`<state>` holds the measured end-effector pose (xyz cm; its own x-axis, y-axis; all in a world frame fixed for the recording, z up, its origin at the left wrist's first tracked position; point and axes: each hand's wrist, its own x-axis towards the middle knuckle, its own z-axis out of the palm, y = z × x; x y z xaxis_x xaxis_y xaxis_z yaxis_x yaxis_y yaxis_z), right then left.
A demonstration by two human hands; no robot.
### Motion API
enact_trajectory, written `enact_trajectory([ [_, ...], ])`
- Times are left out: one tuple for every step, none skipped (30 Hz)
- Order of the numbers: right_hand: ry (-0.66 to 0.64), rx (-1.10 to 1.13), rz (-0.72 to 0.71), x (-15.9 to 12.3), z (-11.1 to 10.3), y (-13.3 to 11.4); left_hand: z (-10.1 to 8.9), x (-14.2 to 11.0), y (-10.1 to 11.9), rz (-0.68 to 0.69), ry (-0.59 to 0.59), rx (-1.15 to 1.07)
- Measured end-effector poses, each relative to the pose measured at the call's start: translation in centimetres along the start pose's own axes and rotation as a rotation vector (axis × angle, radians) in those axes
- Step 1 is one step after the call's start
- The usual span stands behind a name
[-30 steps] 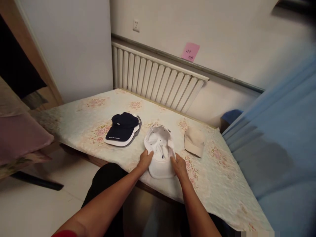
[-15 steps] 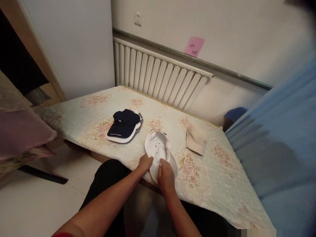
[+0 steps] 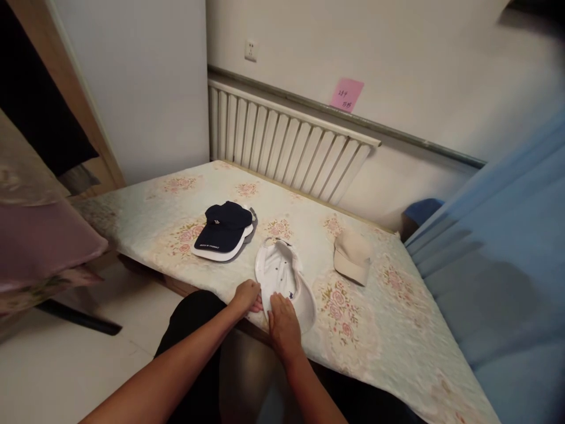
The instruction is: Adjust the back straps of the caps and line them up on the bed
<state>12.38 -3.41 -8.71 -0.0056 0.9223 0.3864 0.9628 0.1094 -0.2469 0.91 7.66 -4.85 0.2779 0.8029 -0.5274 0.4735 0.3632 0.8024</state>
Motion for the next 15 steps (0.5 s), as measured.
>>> enact_trajectory([
  [-0.001, -0.002, 0.003, 0.0, -0.1, -0.1, -0.2, 0.3, 0.1, 0.004, 0.013, 0.002],
  [-0.005, -0.002, 0.003, 0.1, -0.2, -0.2, -0.4, 0.6, 0.3, 0.015, 0.032, 0.004],
  [-0.011, 0.0, 0.002, 0.1, -0.3, -0.3, -0.6, 1.0, 0.5, 0.029, 0.053, 0.006],
  [-0.021, 0.002, 0.001, 0.1, -0.5, -0.4, -0.8, 1.4, 0.8, 0.042, 0.075, 0.01],
  [-0.033, 0.005, 0.002, 0.1, -0.6, -0.4, -0.9, 1.8, 1.1, 0.053, 0.094, 0.018],
  [-0.042, 0.011, 0.006, 0.1, -0.8, -0.5, -1.1, 2.2, 1.4, 0.061, 0.111, 0.028],
  [-0.048, 0.017, 0.009, 0.1, -1.0, -0.6, -1.2, 2.6, 1.7, 0.07, 0.125, 0.04],
  [-0.047, 0.025, 0.012, 0.1, -1.1, -0.6, -1.3, 2.9, 2.0, 0.083, 0.139, 0.052],
  [-0.043, 0.033, 0.013, 0.1, -1.3, -0.7, -1.4, 3.3, 2.2, 0.097, 0.151, 0.064],
  [-0.039, 0.04, 0.01, 0.1, -1.4, -0.7, -1.4, 3.6, 2.5, 0.113, 0.162, 0.074],
  [-0.036, 0.045, 0.006, 0.0, -1.4, -0.7, -1.5, 3.9, 2.7, 0.124, 0.172, 0.084],
  [-0.036, 0.048, 0.003, 0.0, -1.5, -0.8, -1.4, 4.1, 2.8, 0.13, 0.18, 0.094],
  [-0.04, 0.049, 0.002, 0.0, -1.5, -0.8, -1.4, 4.3, 3.0, 0.131, 0.186, 0.104],
  [-0.046, 0.048, 0.002, 0.0, -1.5, -0.8, -1.4, 4.5, 3.1, 0.129, 0.19, 0.115],
  [-0.052, 0.045, 0.002, 0.0, -1.5, -0.8, -1.4, 4.6, 3.1, 0.129, 0.194, 0.124],
])
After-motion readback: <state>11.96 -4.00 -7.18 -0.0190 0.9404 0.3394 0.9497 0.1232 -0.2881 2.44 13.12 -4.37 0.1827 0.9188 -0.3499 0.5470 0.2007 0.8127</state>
